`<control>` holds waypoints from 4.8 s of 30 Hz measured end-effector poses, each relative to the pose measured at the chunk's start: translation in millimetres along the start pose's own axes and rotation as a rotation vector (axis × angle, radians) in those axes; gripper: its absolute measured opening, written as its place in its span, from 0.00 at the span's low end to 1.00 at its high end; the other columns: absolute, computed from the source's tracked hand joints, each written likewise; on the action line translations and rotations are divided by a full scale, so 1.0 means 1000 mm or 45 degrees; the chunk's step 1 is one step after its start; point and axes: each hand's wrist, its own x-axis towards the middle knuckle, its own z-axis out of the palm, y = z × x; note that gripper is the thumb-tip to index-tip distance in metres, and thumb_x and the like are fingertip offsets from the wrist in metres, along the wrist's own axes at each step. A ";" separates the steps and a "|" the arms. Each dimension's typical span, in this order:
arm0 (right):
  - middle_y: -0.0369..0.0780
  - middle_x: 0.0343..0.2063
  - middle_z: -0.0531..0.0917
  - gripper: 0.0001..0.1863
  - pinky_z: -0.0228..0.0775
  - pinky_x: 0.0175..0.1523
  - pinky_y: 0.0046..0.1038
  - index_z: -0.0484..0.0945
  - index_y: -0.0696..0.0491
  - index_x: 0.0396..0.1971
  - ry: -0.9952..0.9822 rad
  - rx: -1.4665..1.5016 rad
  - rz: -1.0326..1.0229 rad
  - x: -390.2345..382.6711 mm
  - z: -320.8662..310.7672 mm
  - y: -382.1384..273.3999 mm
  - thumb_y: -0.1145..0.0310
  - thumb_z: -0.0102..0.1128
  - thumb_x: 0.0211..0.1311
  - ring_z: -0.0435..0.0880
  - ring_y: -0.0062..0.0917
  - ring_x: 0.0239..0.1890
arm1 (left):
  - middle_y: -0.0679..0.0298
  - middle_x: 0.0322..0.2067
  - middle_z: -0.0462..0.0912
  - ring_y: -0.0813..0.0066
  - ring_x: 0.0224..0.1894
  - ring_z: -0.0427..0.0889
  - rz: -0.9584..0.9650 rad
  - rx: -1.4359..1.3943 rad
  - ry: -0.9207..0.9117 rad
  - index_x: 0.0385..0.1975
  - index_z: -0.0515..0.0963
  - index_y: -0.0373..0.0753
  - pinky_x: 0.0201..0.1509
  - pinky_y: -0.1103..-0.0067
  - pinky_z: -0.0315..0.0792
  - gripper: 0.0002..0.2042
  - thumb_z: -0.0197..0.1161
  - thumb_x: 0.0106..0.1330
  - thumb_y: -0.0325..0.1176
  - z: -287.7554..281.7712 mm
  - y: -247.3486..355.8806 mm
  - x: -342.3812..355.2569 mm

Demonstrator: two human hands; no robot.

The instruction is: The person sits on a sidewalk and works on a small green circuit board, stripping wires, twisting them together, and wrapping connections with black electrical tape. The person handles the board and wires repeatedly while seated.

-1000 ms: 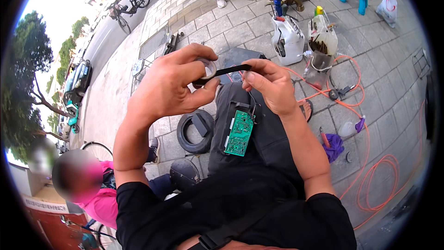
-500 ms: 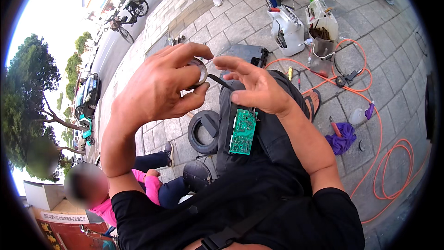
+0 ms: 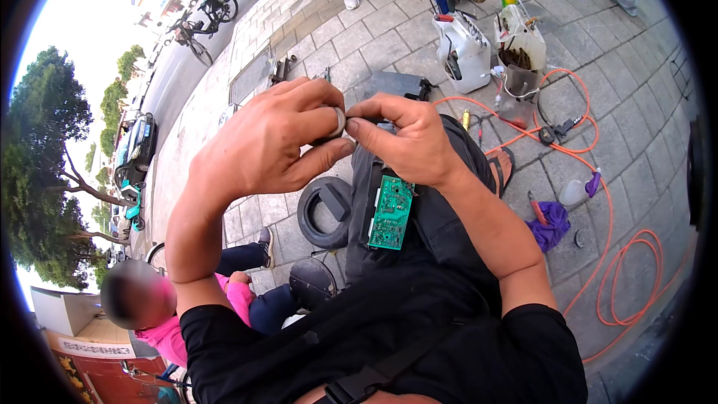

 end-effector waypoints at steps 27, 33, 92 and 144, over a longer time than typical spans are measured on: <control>0.44 0.70 0.75 0.50 0.55 0.81 0.38 0.69 0.62 0.74 -0.353 -0.099 0.034 0.003 -0.021 0.002 0.61 0.84 0.54 0.68 0.32 0.76 | 0.56 0.47 0.81 0.52 0.34 0.83 -0.033 0.236 -0.002 0.24 0.79 0.34 0.39 0.62 0.77 0.10 0.71 0.63 0.31 -0.011 -0.011 0.005; 0.43 0.49 0.90 0.25 0.79 0.58 0.28 0.83 0.62 0.59 -0.118 0.031 -0.054 0.008 0.000 0.007 0.67 0.74 0.65 0.86 0.24 0.49 | 0.55 0.50 0.82 0.50 0.41 0.85 -0.046 0.112 -0.073 0.30 0.80 0.34 0.44 0.60 0.79 0.09 0.70 0.66 0.32 -0.005 -0.016 0.006; 0.34 0.42 0.87 0.14 0.76 0.47 0.19 0.83 0.62 0.55 0.155 -0.351 0.804 -0.072 -0.088 0.048 0.75 0.62 0.75 0.82 0.12 0.42 | 0.63 0.37 0.81 0.58 0.43 0.79 -0.843 -0.269 0.648 0.32 0.84 0.43 0.47 0.65 0.70 0.14 0.81 0.55 0.43 0.243 0.033 -0.004; 0.30 0.37 0.84 0.10 0.70 0.42 0.19 0.88 0.60 0.48 -0.447 -0.459 1.045 -0.061 -0.102 0.023 0.74 0.66 0.72 0.78 0.10 0.38 | 0.48 0.71 0.70 0.59 0.63 0.83 -1.246 -2.931 0.672 0.77 0.59 0.27 0.59 0.68 0.82 0.29 0.58 0.79 0.22 0.249 0.105 -0.016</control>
